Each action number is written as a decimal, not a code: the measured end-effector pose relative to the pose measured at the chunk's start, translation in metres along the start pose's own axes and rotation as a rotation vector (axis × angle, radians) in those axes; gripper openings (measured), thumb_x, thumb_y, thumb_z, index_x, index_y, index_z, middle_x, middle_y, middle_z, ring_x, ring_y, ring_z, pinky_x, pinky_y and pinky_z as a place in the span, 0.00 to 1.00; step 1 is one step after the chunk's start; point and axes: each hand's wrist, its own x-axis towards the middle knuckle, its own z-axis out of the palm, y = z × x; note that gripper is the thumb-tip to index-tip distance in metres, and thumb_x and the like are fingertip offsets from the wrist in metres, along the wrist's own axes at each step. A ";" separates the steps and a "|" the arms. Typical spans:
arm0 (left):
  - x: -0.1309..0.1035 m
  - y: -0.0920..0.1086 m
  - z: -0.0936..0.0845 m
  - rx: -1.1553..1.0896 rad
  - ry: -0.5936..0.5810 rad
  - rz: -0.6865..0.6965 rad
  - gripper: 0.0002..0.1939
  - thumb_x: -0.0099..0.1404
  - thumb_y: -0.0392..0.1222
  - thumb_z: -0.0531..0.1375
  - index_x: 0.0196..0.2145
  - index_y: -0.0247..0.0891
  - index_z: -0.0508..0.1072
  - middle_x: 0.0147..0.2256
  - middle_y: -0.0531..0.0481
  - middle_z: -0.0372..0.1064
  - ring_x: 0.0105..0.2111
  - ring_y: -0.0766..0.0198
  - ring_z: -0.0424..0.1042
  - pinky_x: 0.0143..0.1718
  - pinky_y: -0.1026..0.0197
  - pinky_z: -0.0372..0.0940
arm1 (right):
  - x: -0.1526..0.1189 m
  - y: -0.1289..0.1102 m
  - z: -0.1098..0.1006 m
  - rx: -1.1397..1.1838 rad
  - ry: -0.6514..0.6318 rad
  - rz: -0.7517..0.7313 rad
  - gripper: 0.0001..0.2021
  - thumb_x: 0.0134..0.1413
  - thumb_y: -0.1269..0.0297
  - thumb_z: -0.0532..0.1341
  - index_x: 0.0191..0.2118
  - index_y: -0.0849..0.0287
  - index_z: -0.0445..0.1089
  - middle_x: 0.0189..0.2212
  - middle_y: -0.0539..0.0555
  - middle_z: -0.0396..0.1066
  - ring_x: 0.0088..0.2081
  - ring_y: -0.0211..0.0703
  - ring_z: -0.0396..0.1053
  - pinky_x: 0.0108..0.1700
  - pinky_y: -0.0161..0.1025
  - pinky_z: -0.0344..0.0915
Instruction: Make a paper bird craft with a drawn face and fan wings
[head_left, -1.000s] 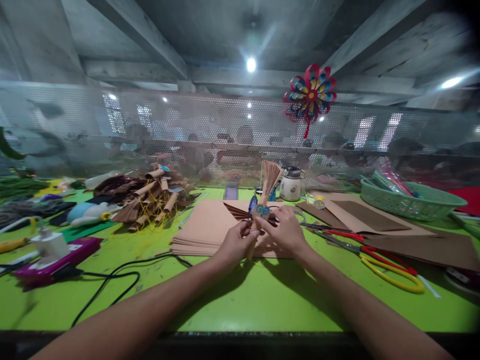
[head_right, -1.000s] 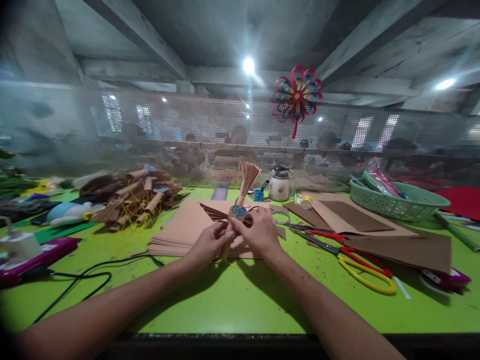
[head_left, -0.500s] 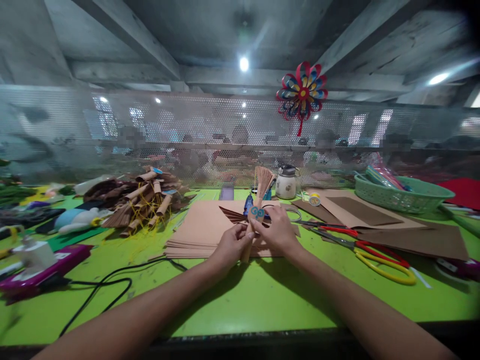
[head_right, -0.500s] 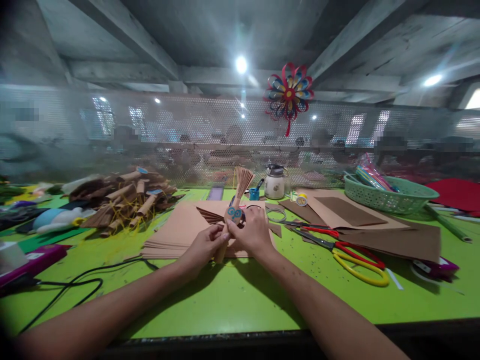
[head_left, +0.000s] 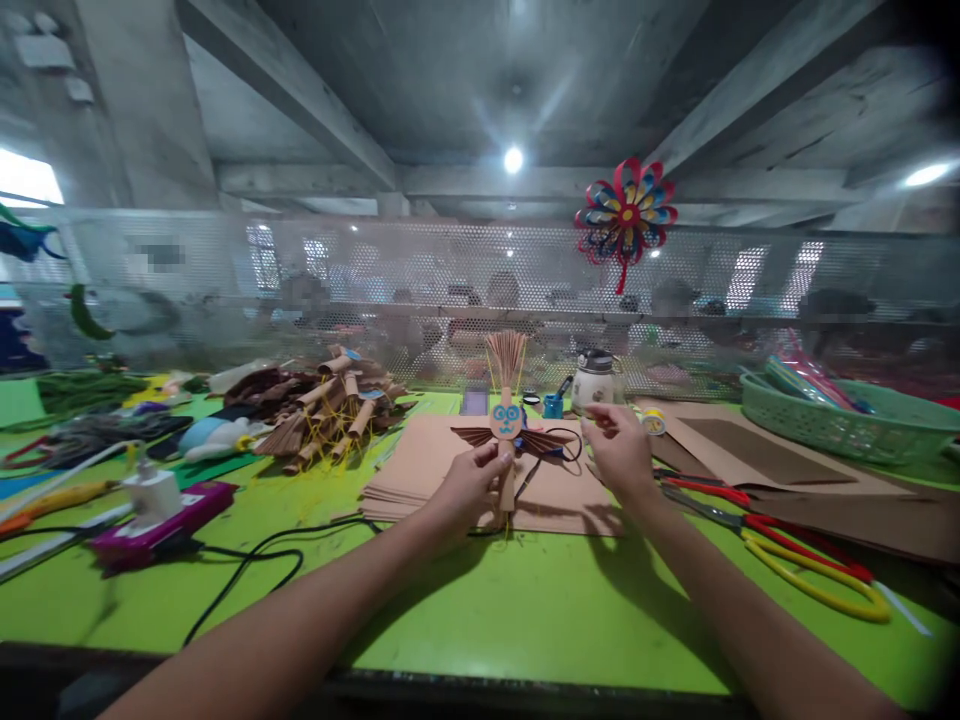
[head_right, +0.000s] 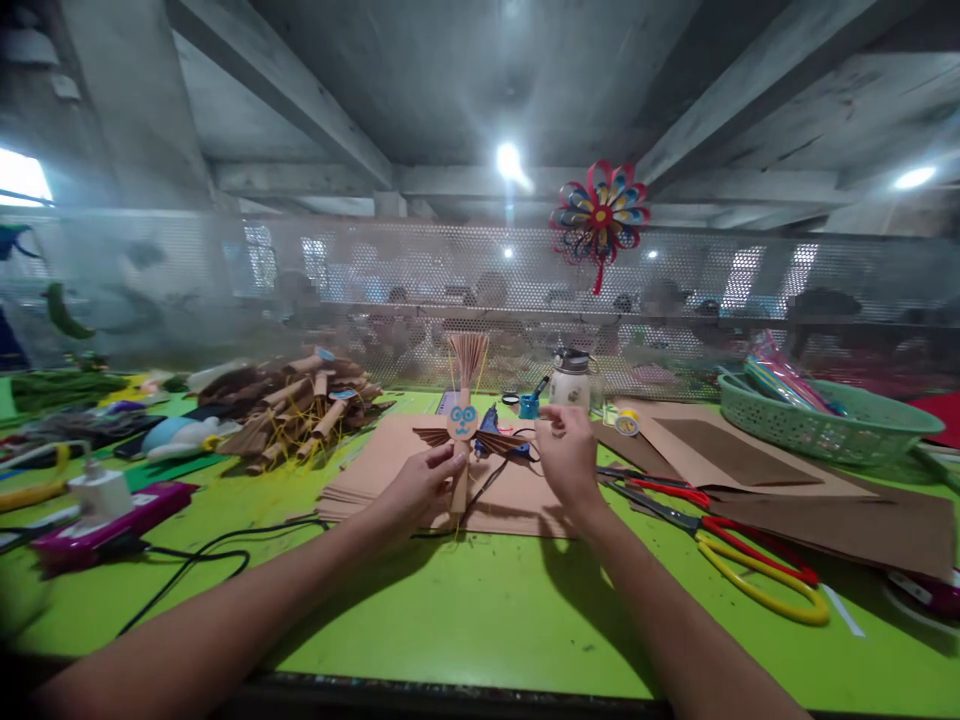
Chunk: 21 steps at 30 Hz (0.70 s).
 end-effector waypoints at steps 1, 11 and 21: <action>0.001 0.000 -0.001 0.003 0.008 0.005 0.12 0.70 0.44 0.60 0.47 0.34 0.71 0.43 0.46 0.70 0.38 0.61 0.73 0.38 0.55 0.71 | 0.004 0.006 -0.002 0.041 0.006 0.051 0.13 0.49 0.59 0.59 0.37 0.61 0.73 0.36 0.60 0.70 0.36 0.50 0.67 0.41 0.49 0.67; 0.005 0.009 -0.010 0.054 0.039 0.091 0.12 0.69 0.44 0.60 0.47 0.34 0.71 0.46 0.45 0.70 0.42 0.58 0.72 0.43 0.51 0.70 | -0.017 0.006 0.016 0.354 -0.524 0.406 0.14 0.41 0.57 0.66 0.33 0.62 0.74 0.23 0.53 0.72 0.25 0.41 0.69 0.28 0.39 0.65; 0.001 0.017 -0.008 -0.016 -0.023 0.113 0.10 0.69 0.43 0.61 0.43 0.33 0.72 0.40 0.48 0.72 0.37 0.61 0.73 0.40 0.54 0.70 | -0.058 -0.031 0.031 0.567 -1.020 0.434 0.19 0.49 0.47 0.67 0.37 0.60 0.76 0.33 0.54 0.76 0.29 0.38 0.69 0.34 0.37 0.65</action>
